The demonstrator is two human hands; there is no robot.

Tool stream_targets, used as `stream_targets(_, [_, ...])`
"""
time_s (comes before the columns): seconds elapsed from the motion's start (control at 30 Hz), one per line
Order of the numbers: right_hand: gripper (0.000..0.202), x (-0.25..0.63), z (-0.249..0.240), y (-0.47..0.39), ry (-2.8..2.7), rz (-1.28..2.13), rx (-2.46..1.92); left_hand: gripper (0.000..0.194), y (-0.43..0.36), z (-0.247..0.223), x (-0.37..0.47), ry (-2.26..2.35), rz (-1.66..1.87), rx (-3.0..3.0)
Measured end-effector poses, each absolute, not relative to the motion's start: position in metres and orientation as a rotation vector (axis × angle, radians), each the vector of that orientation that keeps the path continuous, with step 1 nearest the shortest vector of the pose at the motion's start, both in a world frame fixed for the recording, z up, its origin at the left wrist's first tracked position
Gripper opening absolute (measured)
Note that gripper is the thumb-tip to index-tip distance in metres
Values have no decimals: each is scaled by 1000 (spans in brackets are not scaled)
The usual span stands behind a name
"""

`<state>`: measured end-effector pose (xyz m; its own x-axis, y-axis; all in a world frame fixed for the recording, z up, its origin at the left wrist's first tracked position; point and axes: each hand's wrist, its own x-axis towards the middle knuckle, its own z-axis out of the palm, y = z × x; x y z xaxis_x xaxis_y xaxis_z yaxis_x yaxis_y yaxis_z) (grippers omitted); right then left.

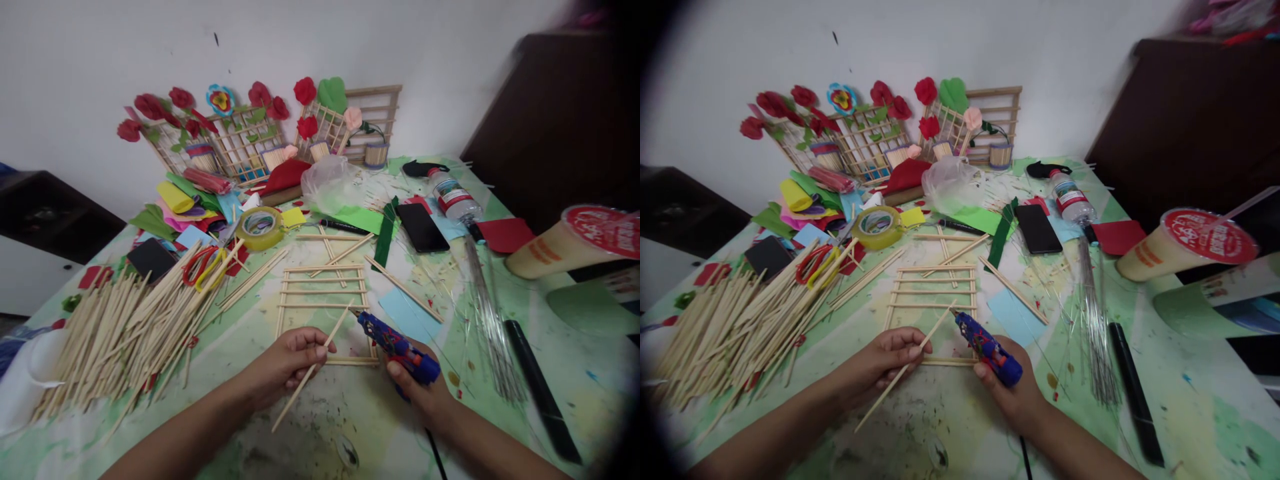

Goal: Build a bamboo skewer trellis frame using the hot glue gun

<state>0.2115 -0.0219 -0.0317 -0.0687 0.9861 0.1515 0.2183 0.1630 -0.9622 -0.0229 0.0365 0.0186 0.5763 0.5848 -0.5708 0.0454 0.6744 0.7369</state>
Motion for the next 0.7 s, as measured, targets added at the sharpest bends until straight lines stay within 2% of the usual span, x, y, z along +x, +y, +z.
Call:
stream_targets(0.17, [34,212,-28,-20,-1554,994,-1166,31,39,19,-22,969,447,780])
stream_targets(0.37, [42,214,-23,-23,-1763,927,-1009,30,48,18,-20,1060,814,683])
stream_targets(0.5, [40,214,-22,-26,-1906,802,-875,30,51,13,-20,1074,940,628])
stream_targets(0.7, [37,213,-23,-26,-2022,826,-866,29,53,8,-20,1051,983,642])
